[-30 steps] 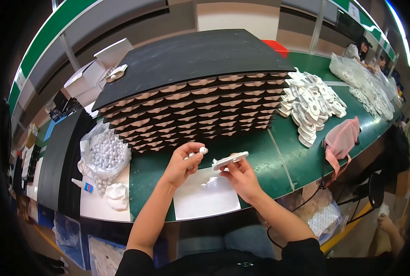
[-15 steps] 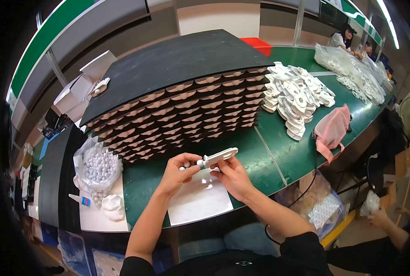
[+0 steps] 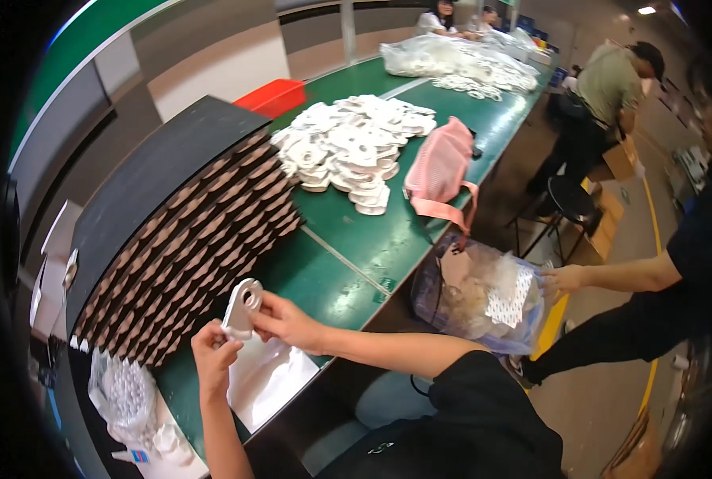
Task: The recorder is assembling small plastic components on a factory assembly line.
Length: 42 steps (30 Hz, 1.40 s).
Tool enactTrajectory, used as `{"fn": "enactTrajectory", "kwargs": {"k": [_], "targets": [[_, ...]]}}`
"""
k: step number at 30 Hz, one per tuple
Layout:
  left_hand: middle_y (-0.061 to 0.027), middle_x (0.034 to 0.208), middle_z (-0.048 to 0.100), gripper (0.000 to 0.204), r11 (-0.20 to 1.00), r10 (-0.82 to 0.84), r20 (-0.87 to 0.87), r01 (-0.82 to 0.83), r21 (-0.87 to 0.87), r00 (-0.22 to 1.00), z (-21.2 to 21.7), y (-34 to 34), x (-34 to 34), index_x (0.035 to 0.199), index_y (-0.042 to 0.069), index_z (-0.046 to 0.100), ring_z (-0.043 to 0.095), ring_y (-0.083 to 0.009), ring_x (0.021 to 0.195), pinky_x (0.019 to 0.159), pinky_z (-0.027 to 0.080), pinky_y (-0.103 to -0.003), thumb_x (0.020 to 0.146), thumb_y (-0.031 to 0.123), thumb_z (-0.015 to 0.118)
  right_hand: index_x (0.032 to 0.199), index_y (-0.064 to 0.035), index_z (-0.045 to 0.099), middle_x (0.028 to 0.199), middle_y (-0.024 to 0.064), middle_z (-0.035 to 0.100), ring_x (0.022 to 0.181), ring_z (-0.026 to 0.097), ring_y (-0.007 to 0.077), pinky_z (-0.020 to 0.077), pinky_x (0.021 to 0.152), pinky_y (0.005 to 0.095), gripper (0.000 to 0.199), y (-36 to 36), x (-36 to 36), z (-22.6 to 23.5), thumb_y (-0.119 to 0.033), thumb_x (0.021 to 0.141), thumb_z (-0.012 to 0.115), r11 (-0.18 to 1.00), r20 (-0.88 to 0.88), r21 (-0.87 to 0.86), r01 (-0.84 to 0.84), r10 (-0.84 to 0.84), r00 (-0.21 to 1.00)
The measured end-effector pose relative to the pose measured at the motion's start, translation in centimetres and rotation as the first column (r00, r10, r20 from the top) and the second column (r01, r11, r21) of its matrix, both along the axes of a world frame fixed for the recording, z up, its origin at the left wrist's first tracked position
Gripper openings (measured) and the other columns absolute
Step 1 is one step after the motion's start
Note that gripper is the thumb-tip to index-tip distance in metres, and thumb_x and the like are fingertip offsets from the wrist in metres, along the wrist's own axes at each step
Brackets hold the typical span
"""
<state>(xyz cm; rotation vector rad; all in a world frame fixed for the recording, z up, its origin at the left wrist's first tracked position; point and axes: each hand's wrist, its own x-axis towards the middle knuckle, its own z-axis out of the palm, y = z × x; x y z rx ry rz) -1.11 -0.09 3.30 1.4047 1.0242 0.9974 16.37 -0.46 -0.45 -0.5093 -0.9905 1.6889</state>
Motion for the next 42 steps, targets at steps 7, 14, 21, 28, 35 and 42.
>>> {"fn": "enactTrajectory", "kwargs": {"k": [7, 14, 21, 28, 35, 42], "targets": [[0.0009, 0.065, 0.048, 0.022, 0.985, -0.104, 0.155, 0.080, 0.153, 0.982, -0.4, -0.2, 0.2, 0.065, 0.003, 0.053, 0.043, -0.0055, 0.059, 0.053, 0.032, -0.018, 0.053, -0.007, 0.069, 0.118, -0.0080, 0.042, 0.084, -0.0031, 0.049, 0.066, 0.040, 0.0052, 0.0354, 0.059, 0.0197, 0.029, -0.4, 0.4, 0.1, -0.016, 0.091, 0.047, 0.981, -0.010, 0.190, -0.043, 0.046, 0.999], [0.0005, 0.078, 0.057, 0.031, 0.987, 0.069, 0.167, -0.092, 0.132, 0.984, -1.8, 0.5, -0.3, 0.083, 0.000, 0.059, 0.051, -0.0077, 0.065, 0.057, 0.039, -0.019, 0.053, -0.002, 0.064, 0.105, -0.0055, 0.049, 0.083, 0.0000, 0.050, 0.067, 0.043, 0.0072, 0.0371, 0.060, 0.0225, 0.019, -0.3, 0.7, 3.2, -0.008, 0.086, 0.052, 0.884, 0.110, 0.456, 0.103, -0.171, 0.979], [0.0059, 0.066, 0.037, 0.040, 0.987, -0.014, 0.221, -0.022, 0.162, 0.975, -1.8, 0.7, -0.9, 0.112, 0.003, 0.049, 0.030, -0.0004, 0.047, 0.036, 0.021, -0.013, 0.080, 0.022, 0.065, 0.099, -0.0032, 0.047, 0.076, 0.0061, 0.050, 0.065, 0.047, 0.0136, 0.0390, 0.058, 0.0273, 0.019, 2.2, -0.2, 14.9, -0.010, 0.084, 0.055, 0.346, -0.146, 0.850, 0.397, -0.570, 0.809], [0.0050, 0.067, 0.040, 0.043, 0.995, 0.055, 0.305, -0.076, 0.058, 0.951, -1.9, 1.0, -0.9, 0.113, 0.004, 0.049, 0.033, -0.0006, 0.049, 0.036, 0.024, -0.012, 0.080, 0.027, 0.064, 0.103, -0.0027, 0.038, 0.074, 0.0157, 0.053, 0.068, 0.053, 0.0303, 0.0426, 0.064, 0.0385, 0.024, 10.7, -1.3, 20.0, -0.006, 0.082, 0.050, 0.085, -0.199, 0.850, 0.519, -0.862, 0.467], [0.0044, 0.066, 0.041, 0.037, 0.996, 0.086, 0.277, -0.079, -0.034, 0.957, -1.7, 1.0, -1.9, 0.112, 0.005, 0.048, 0.036, -0.0013, 0.050, 0.036, 0.025, -0.013, 0.082, 0.022, 0.061, 0.085, 0.0023, 0.060, 0.085, 0.0251, 0.060, 0.085, 0.059, 0.0382, 0.0473, 0.076, 0.0410, 0.022, 17.0, -0.2, 20.0, -0.015, 0.073, 0.060, 0.529, 0.477, 0.803, 0.273, -0.846, 0.237], [0.0046, 0.061, 0.039, 0.031, 0.999, 0.010, 0.271, -0.001, -0.035, 0.962, -1.0, 1.3, -0.7, 0.107, 0.004, 0.051, 0.033, -0.0035, 0.047, 0.037, 0.024, -0.016, 0.081, 0.018, 0.061, 0.077, -0.0035, 0.066, 0.081, 0.0212, 0.061, 0.082, 0.060, 0.0343, 0.0464, 0.075, 0.0412, 0.020, 18.0, 1.5, 21.8, -0.016, 0.070, 0.051, 0.621, 0.620, 0.784, 0.002, -0.784, 0.036]]}}
